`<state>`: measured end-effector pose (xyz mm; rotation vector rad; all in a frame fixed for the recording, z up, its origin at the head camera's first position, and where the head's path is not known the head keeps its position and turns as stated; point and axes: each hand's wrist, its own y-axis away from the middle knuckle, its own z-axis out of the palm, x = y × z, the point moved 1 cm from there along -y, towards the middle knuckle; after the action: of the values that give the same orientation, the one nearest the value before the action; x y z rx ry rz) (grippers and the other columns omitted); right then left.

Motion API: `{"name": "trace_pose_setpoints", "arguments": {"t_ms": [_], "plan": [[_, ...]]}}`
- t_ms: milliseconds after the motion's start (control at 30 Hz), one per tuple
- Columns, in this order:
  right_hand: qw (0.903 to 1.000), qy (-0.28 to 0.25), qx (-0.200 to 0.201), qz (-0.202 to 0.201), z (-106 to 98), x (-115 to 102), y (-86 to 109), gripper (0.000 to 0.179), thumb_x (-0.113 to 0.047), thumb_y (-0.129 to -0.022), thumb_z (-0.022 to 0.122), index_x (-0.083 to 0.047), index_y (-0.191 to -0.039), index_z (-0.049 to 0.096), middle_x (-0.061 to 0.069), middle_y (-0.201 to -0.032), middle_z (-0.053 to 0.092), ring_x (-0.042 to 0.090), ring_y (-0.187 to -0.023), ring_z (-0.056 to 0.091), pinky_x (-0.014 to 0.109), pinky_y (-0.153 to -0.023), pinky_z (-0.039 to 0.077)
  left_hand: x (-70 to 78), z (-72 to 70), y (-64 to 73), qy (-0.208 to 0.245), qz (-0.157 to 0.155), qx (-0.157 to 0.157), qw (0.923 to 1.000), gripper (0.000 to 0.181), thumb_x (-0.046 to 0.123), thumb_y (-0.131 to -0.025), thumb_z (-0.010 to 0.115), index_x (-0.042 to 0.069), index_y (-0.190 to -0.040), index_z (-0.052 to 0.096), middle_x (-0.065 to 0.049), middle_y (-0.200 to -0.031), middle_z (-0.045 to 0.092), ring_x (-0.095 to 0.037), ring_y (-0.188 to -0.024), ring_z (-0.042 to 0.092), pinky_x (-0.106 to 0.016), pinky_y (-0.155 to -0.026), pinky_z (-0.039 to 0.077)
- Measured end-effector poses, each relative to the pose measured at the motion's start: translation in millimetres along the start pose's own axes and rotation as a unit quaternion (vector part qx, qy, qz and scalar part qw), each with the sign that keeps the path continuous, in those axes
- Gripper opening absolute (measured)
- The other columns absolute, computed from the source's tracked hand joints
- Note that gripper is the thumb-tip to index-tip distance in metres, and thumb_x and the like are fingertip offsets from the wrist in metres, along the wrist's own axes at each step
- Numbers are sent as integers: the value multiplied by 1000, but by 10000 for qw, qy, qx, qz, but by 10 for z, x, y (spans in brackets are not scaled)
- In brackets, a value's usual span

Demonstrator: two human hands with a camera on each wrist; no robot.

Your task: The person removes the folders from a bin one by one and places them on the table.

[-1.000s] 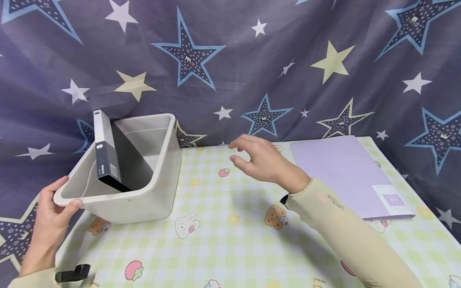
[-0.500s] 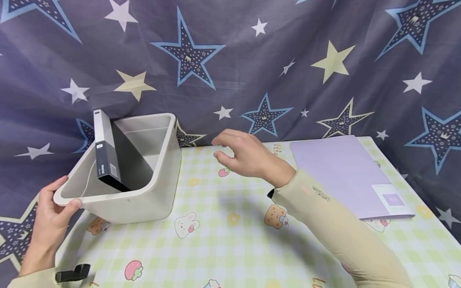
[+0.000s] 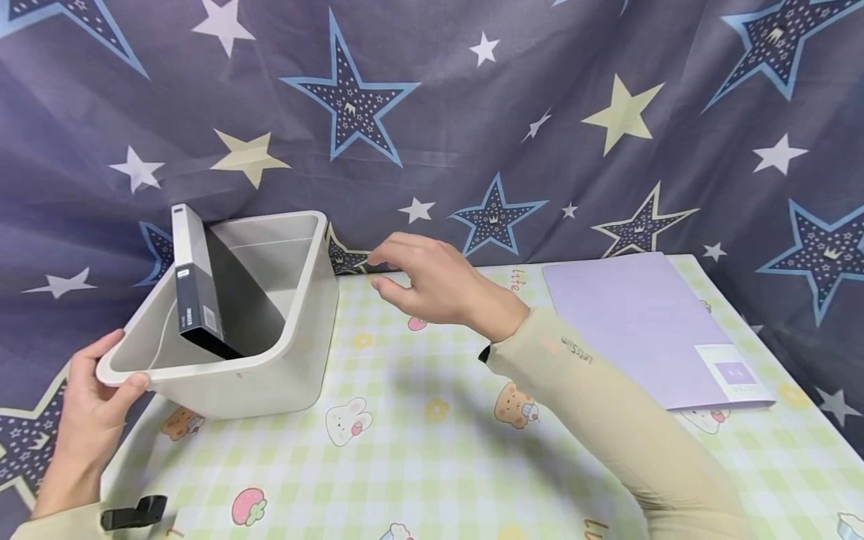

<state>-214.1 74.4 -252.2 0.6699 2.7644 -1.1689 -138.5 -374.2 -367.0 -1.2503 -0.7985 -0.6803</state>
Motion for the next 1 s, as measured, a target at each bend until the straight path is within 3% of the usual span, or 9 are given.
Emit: {"name": "trace_pose_setpoints", "arguments": {"t_ms": [700,1000], "plan": [[9972,131,-671,294,285,-196,-382,25,-25,-91,60,-13,-112,66,-5,-106,62,7,-93,56,24,-81,46,8,12,-22,-288,-21,-8,9996,70,-26,-76,57,-5,-139,37,-14,-125,49,-16,-103,55,-14,-83,48],[9951,216,-915,318,414,-260,-531,22,-25,-91,59,-17,-110,67,-8,-108,61,5,-88,54,21,-77,44,3,11,-11,-121,4,52,9999,70,-27,-75,58,-6,-139,38,-15,-126,48,-18,-104,54,-15,-84,47]]}}
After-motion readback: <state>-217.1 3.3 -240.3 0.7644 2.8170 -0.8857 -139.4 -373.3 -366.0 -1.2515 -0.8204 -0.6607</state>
